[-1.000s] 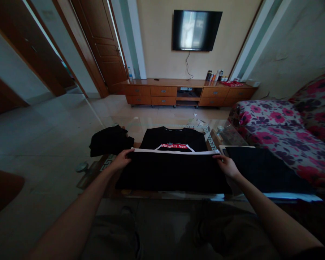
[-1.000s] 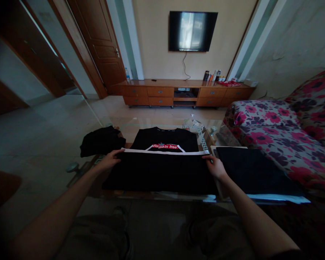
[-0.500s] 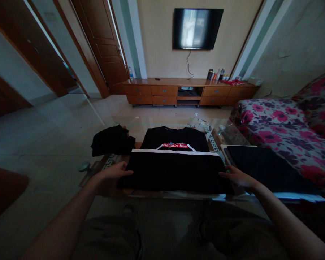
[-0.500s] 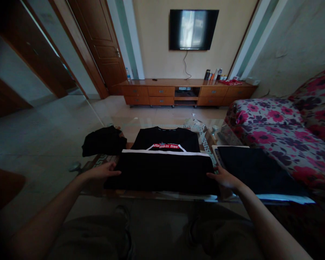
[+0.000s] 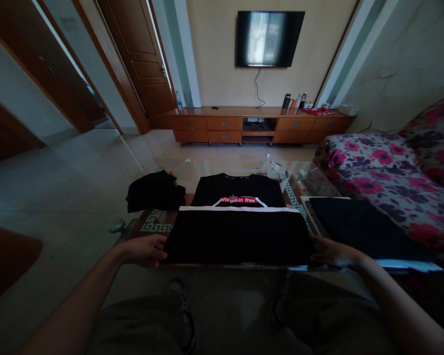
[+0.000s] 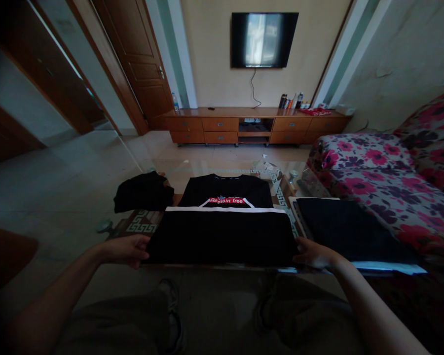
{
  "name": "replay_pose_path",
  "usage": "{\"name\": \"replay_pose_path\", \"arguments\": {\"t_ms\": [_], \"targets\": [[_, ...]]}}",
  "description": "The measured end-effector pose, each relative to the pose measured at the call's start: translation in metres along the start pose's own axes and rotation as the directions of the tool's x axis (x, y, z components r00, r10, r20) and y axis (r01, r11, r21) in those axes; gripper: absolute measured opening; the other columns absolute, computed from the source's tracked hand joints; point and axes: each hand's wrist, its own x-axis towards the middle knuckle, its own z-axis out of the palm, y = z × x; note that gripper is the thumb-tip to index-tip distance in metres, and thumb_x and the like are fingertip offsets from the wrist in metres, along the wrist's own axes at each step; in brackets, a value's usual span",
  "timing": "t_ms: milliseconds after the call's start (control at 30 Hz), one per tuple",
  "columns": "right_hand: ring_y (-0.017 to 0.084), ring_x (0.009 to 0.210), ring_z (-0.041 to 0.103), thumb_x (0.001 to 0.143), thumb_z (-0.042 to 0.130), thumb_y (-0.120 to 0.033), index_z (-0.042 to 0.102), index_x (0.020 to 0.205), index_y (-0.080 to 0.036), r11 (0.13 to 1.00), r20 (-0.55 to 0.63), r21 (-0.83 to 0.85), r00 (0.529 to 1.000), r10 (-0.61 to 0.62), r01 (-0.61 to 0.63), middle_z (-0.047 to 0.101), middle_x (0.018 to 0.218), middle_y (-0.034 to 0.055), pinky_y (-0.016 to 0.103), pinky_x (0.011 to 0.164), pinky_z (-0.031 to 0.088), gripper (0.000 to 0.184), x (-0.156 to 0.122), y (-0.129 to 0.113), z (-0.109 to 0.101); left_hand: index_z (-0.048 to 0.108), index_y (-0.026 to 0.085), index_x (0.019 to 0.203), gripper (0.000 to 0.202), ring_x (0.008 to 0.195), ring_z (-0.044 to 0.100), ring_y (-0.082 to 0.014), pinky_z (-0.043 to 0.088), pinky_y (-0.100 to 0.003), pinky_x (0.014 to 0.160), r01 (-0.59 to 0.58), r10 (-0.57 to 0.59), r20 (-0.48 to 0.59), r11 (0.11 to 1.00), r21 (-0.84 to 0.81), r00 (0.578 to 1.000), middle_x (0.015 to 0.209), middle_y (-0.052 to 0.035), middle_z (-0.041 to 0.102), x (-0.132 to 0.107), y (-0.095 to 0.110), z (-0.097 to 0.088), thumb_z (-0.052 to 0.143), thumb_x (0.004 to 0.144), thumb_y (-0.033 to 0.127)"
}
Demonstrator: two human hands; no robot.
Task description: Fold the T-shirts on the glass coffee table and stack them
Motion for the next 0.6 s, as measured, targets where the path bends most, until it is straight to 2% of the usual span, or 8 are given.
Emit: {"name": "replay_pose_path", "arguments": {"t_ms": [67,100,233,400,500,567,600], "targets": [[0.02,0.048,0.064,0.062,0.083,-0.044,0.054,0.122,-0.024,0.99,-0.014,0.028,0.99,0.141,-0.141,0.068,0.074,0.0051,0.027,0.039,0.046,0.069,0.0,0.002,0.001,0.054,0.023,0.097,0.05,0.066,0.071,-0.0205,0.052,-0.027,0.056,0.088,-0.089,-0.016,0.995,-0.041,0.996,0.08,0.003,0.06,-0.001,0.002,0.001,0.084,0.063,0.044],[0.022,0.05,0.066,0.061,0.084,-0.043,0.053,0.121,-0.024,0.983,-0.011,0.055,0.985,0.175,-0.174,0.069,0.075,0.0058,0.029,0.04,0.048,0.071,0.0,0.004,0.001,0.051,0.023,0.094,0.052,0.071,0.073,-0.0231,0.053,-0.027,0.057,0.125,-0.127,-0.022,0.99,-0.057,0.992,0.081,0.0031,0.06,-0.002,0.003,0.002,0.085,0.061,0.043],[0.029,0.062,0.072,0.057,0.087,-0.037,0.049,0.121,-0.022,0.973,-0.004,0.111,0.979,0.203,-0.201,0.068,0.074,0.0036,0.031,0.047,0.055,0.076,0.003,0.009,0.003,0.045,0.023,0.092,0.057,0.082,0.076,-0.0293,0.056,-0.03,0.061,0.176,-0.177,-0.031,0.984,-0.03,0.984,0.082,0.0028,0.061,-0.003,0.005,0.005,0.086,0.056,0.042],[0.024,0.061,0.072,0.064,0.083,-0.026,0.045,0.126,-0.018,0.977,-0.039,0.017,0.977,0.212,-0.211,0.067,0.075,0.0004,0.027,0.05,0.055,0.074,0.004,0.006,0.008,0.042,0.025,0.093,0.06,0.079,0.076,-0.0273,0.056,-0.03,0.062,0.199,-0.198,-0.105,0.98,-0.003,0.974,0.082,0.0052,0.061,-0.005,0.008,0.009,0.083,0.053,0.04],[0.023,0.057,0.07,0.069,0.079,-0.023,0.047,0.128,-0.016,0.969,-0.105,-0.143,0.977,0.186,-0.2,0.068,0.071,0.0018,0.026,0.047,0.05,0.068,0.006,0.0,0.005,0.046,0.024,0.091,0.052,0.076,0.074,-0.0267,0.053,-0.031,0.06,0.255,-0.237,-0.129,0.955,0.149,0.963,0.08,0.0026,0.065,-0.005,0.012,0.009,0.08,0.056,0.041],[0.023,0.063,0.071,0.071,0.076,-0.021,0.053,0.124,-0.013,0.944,-0.221,-0.284,0.97,0.105,-0.166,0.07,0.074,0.0055,0.026,0.052,0.05,0.058,0.009,-0.008,-0.001,0.051,0.022,0.085,0.041,0.072,0.071,-0.027,0.049,-0.03,0.057,0.32,-0.244,-0.244,0.881,0.348,0.938,0.072,-0.0003,0.066,-0.004,0.02,0.007,0.077,0.06,0.044],[0.024,0.07,0.072,0.073,0.074,-0.022,0.056,0.122,-0.013,0.923,-0.302,-0.354,0.953,0.041,-0.152,0.071,0.079,0.0079,0.027,0.057,0.051,0.052,0.011,-0.014,-0.004,0.053,0.022,0.081,0.036,0.071,0.07,-0.0271,0.047,-0.031,0.058,0.338,-0.199,-0.328,0.829,0.446,0.923,0.069,-0.0018,0.065,-0.002,0.026,0.007,0.075,0.064,0.045]]}}
